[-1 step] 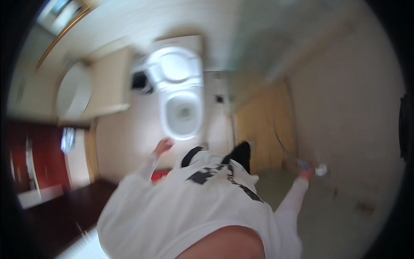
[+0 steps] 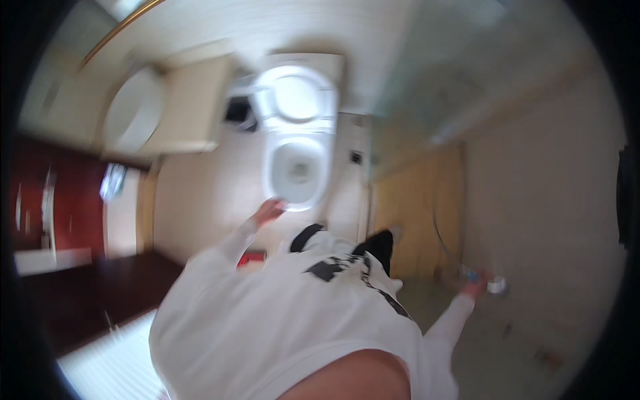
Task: The person mops the bathroom floor with a red mop, rinses the mop head using a handheld shower sprayer, and then scrubs the toilet bowl with a toilet brush. The person also flushes the toilet and places the brush back in its holder.
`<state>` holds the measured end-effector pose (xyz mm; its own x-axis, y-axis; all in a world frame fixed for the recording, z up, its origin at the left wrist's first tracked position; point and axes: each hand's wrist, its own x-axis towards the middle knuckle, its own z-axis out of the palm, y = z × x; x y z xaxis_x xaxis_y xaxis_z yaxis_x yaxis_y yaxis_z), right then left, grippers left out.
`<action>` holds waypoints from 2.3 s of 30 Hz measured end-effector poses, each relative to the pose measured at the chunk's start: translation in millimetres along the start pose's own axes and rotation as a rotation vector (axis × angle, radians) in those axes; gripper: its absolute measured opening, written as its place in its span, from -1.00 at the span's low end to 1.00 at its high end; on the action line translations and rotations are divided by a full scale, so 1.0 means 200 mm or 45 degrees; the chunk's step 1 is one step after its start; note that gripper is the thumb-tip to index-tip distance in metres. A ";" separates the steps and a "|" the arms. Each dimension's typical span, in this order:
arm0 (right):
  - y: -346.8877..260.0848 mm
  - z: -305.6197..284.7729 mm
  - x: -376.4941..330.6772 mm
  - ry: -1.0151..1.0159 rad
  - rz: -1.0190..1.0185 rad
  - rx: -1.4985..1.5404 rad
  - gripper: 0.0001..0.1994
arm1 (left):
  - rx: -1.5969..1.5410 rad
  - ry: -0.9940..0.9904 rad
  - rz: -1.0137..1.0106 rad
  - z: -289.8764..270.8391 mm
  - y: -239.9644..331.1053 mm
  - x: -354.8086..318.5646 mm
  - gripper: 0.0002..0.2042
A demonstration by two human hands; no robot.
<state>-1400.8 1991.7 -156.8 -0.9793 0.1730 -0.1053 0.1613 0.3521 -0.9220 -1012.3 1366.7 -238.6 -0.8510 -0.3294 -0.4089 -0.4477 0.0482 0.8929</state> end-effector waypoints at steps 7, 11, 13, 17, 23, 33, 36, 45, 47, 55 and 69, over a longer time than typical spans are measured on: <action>-0.13 0.17 0.68 0.044 0.065 0.224 -0.82 | 0.292 0.573 0.448 0.93 1.34 0.62 -0.20; -0.27 0.45 0.97 -0.234 -0.055 -0.005 -0.80 | 0.213 0.932 0.547 1.31 1.83 0.75 -0.12; -0.34 0.60 1.08 -0.515 -0.073 0.035 -0.81 | 0.149 1.088 0.585 1.40 1.98 0.84 -0.15; -0.50 0.82 1.26 -0.911 -0.419 -0.424 -0.78 | 0.012 1.297 0.549 1.47 2.06 0.93 -0.24; -0.75 1.13 1.25 -1.263 -0.520 -0.736 -0.65 | 0.312 1.475 0.497 1.48 2.01 0.93 -0.28; -1.50 1.00 1.73 -0.989 -0.707 -0.682 -0.64 | 0.513 1.455 0.372 1.58 1.96 0.76 -0.58; -1.76 1.03 1.97 -1.002 -0.830 -0.735 -0.64 | 0.405 1.434 0.273 1.61 1.99 0.75 -0.41; -1.75 1.32 2.65 -1.196 -1.131 -1.210 -0.65 | -0.030 1.317 0.307 1.61 2.07 0.66 -0.40; -1.72 1.36 2.76 -1.188 -1.125 -1.190 -0.64 | 0.096 1.288 0.266 1.61 2.06 0.66 -0.41; -1.64 1.40 2.86 -1.116 -1.221 -1.211 -0.64 | 0.228 1.317 0.178 1.63 2.07 0.62 -0.41; -2.24 0.83 3.09 -0.359 -0.630 0.495 -0.74 | 0.067 1.520 0.154 1.67 2.01 0.64 -0.41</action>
<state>-2097.9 1788.1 129.6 -0.9294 -0.1878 0.3179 -0.3167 -0.0368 -0.9478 -1392.9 1658.8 5.0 -0.1092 -0.9849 0.1344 -0.4167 0.1681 0.8934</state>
